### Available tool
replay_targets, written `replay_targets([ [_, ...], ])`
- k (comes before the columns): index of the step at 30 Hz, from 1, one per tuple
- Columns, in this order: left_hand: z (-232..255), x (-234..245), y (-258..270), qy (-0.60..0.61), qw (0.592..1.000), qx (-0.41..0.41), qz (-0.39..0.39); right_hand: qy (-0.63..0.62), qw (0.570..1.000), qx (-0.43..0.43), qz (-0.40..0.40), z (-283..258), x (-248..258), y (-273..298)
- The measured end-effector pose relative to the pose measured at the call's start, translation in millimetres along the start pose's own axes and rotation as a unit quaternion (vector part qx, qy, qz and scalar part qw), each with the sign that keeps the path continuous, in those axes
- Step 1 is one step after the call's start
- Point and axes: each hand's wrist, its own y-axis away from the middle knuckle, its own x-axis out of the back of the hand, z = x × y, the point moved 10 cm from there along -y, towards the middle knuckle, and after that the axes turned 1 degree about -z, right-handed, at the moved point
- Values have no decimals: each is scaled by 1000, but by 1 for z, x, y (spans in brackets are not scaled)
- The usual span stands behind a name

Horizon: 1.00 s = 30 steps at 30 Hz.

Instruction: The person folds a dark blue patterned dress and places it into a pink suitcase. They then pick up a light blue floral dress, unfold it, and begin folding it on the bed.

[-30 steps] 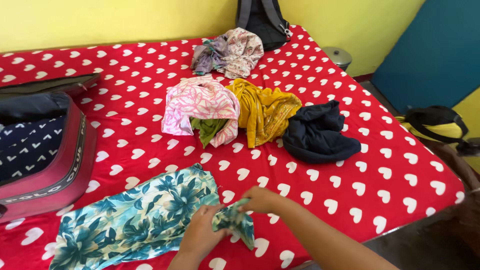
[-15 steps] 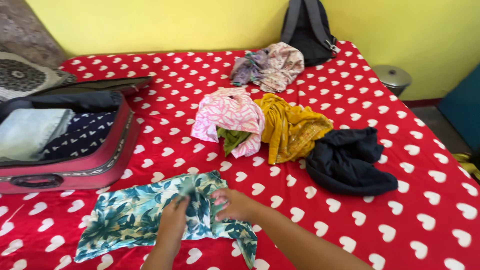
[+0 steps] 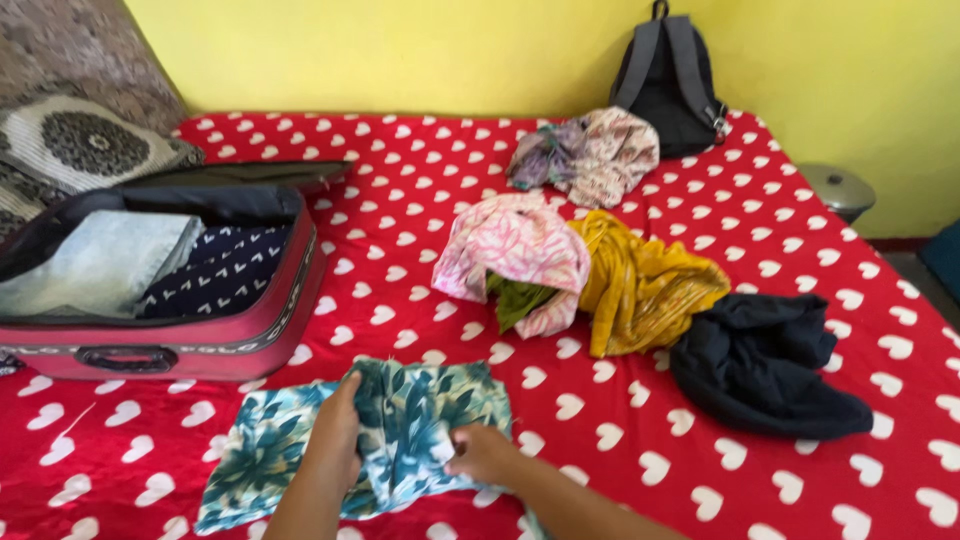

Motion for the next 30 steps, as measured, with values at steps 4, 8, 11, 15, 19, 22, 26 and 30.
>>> replay_targets([
  [4,7,5,-24,-136,989,44,-37,-77,997,14,5,-22,8,-19],
  [8,-24,-23,-37,-380,901,127,-169,-199,977,68,41,-67,15,-15],
  [11,-52,-49,-50,-470,832,129,-265,-312,947,5,77,-47,22,-9],
  [15,-70,-63,-72,-492,849,57,-181,-427,898,-41,99,10,22,12],
  [19,-87,-87,-64,-604,788,-57,-102,-386,915,-84,78,63,19,38],
  [22,-102,-99,-55,-619,779,-83,-52,-421,900,-89,70,85,19,58],
  [26,-123,-113,-40,-648,735,-184,-78,-376,921,-79,62,98,22,81],
  [30,-177,-118,-10,-703,637,-183,-258,-149,979,-105,95,110,30,99],
])
